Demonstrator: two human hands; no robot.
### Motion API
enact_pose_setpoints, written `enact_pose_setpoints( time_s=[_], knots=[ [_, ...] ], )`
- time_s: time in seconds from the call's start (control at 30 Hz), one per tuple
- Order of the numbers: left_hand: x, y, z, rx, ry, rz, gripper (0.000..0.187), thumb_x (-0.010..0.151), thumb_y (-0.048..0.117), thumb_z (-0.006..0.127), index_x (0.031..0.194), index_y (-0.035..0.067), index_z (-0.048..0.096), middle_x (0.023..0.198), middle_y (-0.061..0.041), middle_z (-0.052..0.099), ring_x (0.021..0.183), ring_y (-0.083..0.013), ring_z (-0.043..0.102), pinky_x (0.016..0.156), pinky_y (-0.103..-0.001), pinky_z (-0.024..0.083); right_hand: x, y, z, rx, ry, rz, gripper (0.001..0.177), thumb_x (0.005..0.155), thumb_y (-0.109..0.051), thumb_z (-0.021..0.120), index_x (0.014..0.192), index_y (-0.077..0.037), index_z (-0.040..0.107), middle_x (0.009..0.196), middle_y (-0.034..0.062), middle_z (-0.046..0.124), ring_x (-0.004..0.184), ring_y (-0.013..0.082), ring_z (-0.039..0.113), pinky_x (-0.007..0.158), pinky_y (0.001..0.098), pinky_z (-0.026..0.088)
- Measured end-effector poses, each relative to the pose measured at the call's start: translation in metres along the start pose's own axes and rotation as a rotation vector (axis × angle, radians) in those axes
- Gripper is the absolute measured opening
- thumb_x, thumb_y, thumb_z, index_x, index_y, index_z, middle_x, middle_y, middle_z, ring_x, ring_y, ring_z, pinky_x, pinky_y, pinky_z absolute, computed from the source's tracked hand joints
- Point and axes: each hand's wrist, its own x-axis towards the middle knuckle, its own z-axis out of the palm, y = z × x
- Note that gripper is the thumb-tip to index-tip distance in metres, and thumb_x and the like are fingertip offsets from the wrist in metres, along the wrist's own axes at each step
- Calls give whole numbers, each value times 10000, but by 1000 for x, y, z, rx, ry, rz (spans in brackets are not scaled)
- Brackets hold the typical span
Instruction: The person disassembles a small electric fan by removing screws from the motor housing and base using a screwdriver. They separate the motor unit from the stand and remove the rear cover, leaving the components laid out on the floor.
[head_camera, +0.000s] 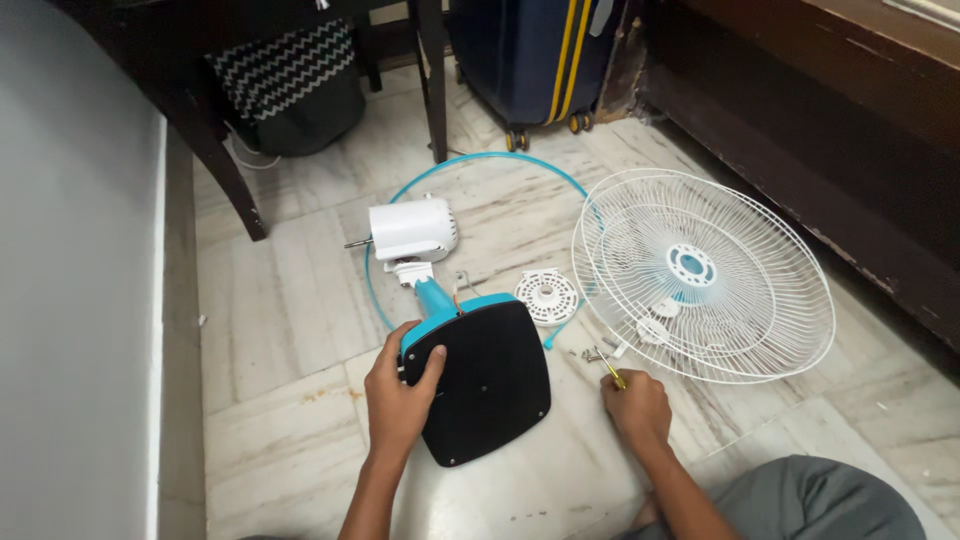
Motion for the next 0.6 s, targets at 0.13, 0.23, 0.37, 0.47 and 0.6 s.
enact_pose_setpoints(
  time_s=[0.13, 0.23, 0.37, 0.47, 0.6],
  knots=[
    [-1, 0, -1, -22, 0, 1, 432, 865, 250, 751, 1261, 98, 666, 963, -97, 768, 762, -156, 754, 632, -301, 611, -2, 1, 3, 31, 26, -49, 200, 860, -260, 714, 1007, -175, 819, 972, 178, 769, 917, 379, 739, 838, 474, 578],
    [0, 1, -1, -37, -31, -106, 449, 855, 253, 748, 1271, 113, 659, 944, -107, 756, 719, -179, 744, 590, -316, 609, -4, 2, 3, 9, 44, -82, 197, 852, -250, 729, 1006, -170, 822, 987, 172, 765, 925, 378, 726, 833, 481, 570],
    [-1, -2, -2, -3, -4, 5, 432, 859, 260, 757, 1251, 99, 671, 954, -97, 769, 773, -160, 753, 635, -308, 600, -7, 4, -6, 90, 72, -52, 245, 789, -219, 768, 1026, -186, 823, 975, 158, 773, 906, 357, 729, 825, 465, 567],
    [0, -5, -2, -2, 8, 53, 424, 859, 264, 765, 1238, 94, 679, 954, -98, 775, 790, -168, 754, 670, -308, 593, -10, 6, -15, 216, 98, -40, 274, 803, -242, 781, 1061, -151, 792, 883, 178, 771, 815, 323, 743, 791, 423, 570],
    [0, -6, -4, 5, 21, 97, 439, 853, 271, 781, 1240, 92, 676, 953, -104, 776, 804, -179, 759, 692, -314, 589, -19, -3, -19, 317, 82, -51, 400, 819, -254, 808, 1122, -63, 631, 771, 209, 718, 699, 296, 692, 693, 410, 540]
  ],
)
